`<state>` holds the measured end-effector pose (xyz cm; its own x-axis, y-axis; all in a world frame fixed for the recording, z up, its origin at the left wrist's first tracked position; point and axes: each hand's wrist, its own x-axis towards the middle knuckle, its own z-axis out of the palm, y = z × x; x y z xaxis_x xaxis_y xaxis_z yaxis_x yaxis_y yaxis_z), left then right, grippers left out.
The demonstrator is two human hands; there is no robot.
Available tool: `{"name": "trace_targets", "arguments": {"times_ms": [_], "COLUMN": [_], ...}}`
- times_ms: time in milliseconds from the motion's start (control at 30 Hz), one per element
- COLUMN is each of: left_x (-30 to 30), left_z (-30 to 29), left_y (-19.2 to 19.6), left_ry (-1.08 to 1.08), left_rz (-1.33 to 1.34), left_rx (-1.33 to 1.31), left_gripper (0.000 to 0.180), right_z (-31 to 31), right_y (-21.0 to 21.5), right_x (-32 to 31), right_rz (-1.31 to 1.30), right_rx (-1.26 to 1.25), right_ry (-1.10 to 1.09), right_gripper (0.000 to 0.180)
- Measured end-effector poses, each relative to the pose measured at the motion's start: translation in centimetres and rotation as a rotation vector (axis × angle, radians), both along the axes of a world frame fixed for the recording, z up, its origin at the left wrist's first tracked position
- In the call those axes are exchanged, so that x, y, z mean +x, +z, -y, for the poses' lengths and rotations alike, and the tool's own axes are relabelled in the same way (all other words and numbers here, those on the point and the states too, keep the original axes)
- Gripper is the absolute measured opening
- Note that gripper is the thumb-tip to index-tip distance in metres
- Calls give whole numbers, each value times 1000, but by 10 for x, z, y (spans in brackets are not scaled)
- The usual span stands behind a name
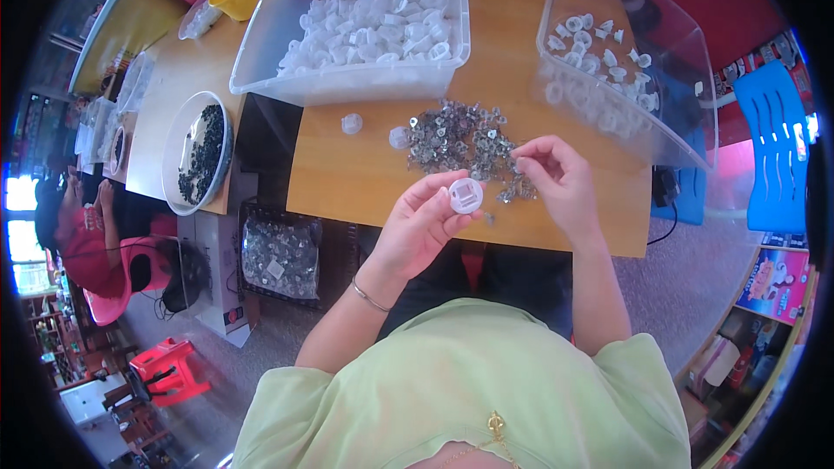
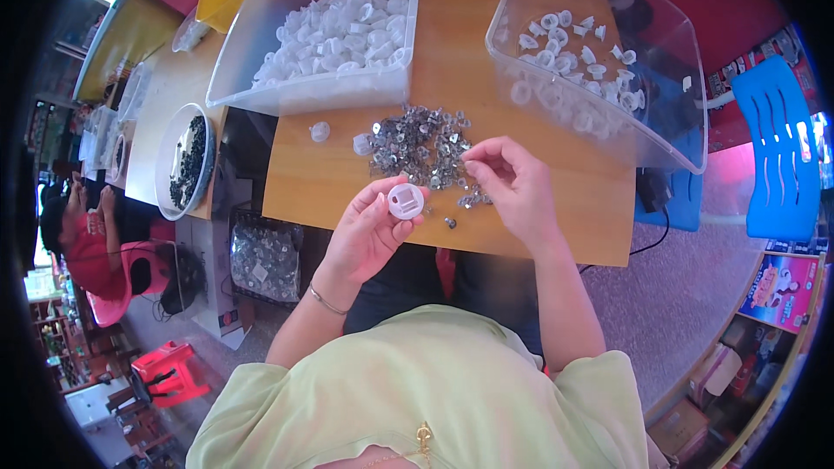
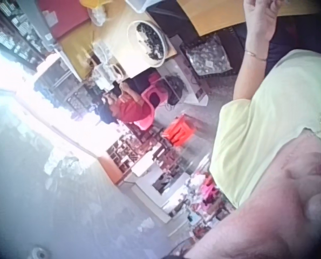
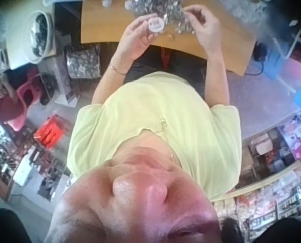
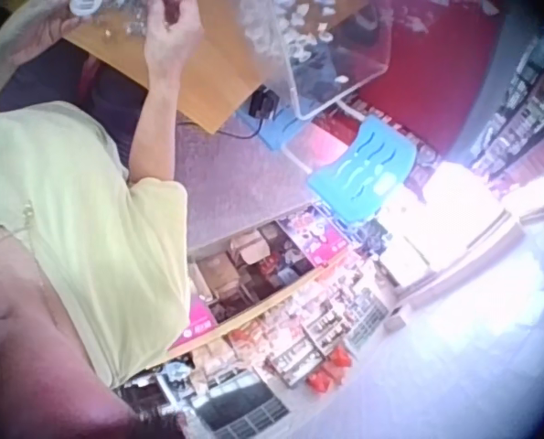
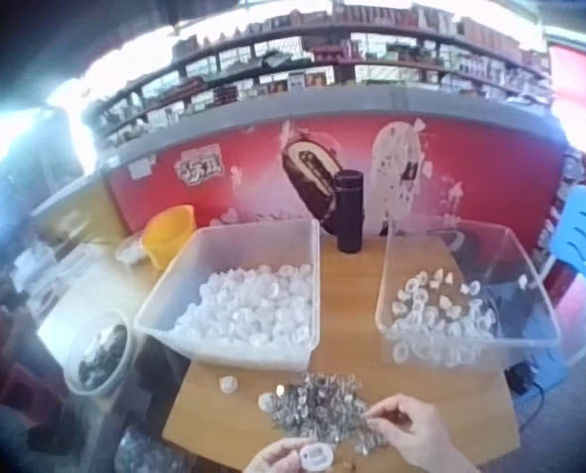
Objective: The person assembles components by taking plastic bases from a bin, taking metal clips from a pile on the table, inserting the metal clips into the plastic bases by hand, and placing the assembled parts into a container.
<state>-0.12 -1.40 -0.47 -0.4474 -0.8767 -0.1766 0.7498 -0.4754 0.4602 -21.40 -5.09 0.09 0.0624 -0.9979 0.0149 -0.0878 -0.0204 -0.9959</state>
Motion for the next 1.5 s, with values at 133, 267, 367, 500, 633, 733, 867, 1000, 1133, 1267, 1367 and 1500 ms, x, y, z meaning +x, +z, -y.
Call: {"name": "trace_targets", "arguments": {"times_ms": [133, 267, 367, 500, 633, 733, 867, 1000, 1133, 1267, 1367, 1500], "left_x": [3, 2, 1, -3, -1, -1, -4, -4, -2, 1, -1, 0], "left_z": [-2, -3, -4, -4, -5, -6, -7, -6, -6, -6, -6, -7], "left_y": [1, 4, 4, 15, 15, 16, 17, 18, 21, 17, 16, 17], "left_ry": [12, 43, 52, 41, 28, 36, 65, 78, 38, 13, 46, 27], "left_rz": [-28, -33, -54, -79, -27, 5, 3, 37, -9, -26, -51, -11], "left_rx": [-5, -81, -117, -104, -108, -141, -204, -236, -220, -183, -205, -148], "left_gripper": [27, 27, 27, 32, 39, 38, 34, 32, 31, 30, 29, 27], "right_z": [-16, -28, -33, -35, -37, -34, -34, -36, -35, -35, -35, -34], "right_y": [24, 32, 37, 37, 44, 47, 41, 42, 46, 49, 48, 47], "right_x": [14, 21, 29, 32, 34, 34, 29, 33, 31, 30, 31, 32], "right_rz": [170, 187, 195, 246, 305, 230, 101, 224, 159, 41, 6, -9], "right_rx": [-25, -132, -162, -129, -73, -135, -270, -153, -220, -305, -321, -345], "right_ry": [112, 212, 183, 190, 121, 123, 146, 82, 59, 70, 74, 78], "right_gripper": [11, 11, 11, 10, 7, 9, 12, 10, 11, 12, 12, 11]}}
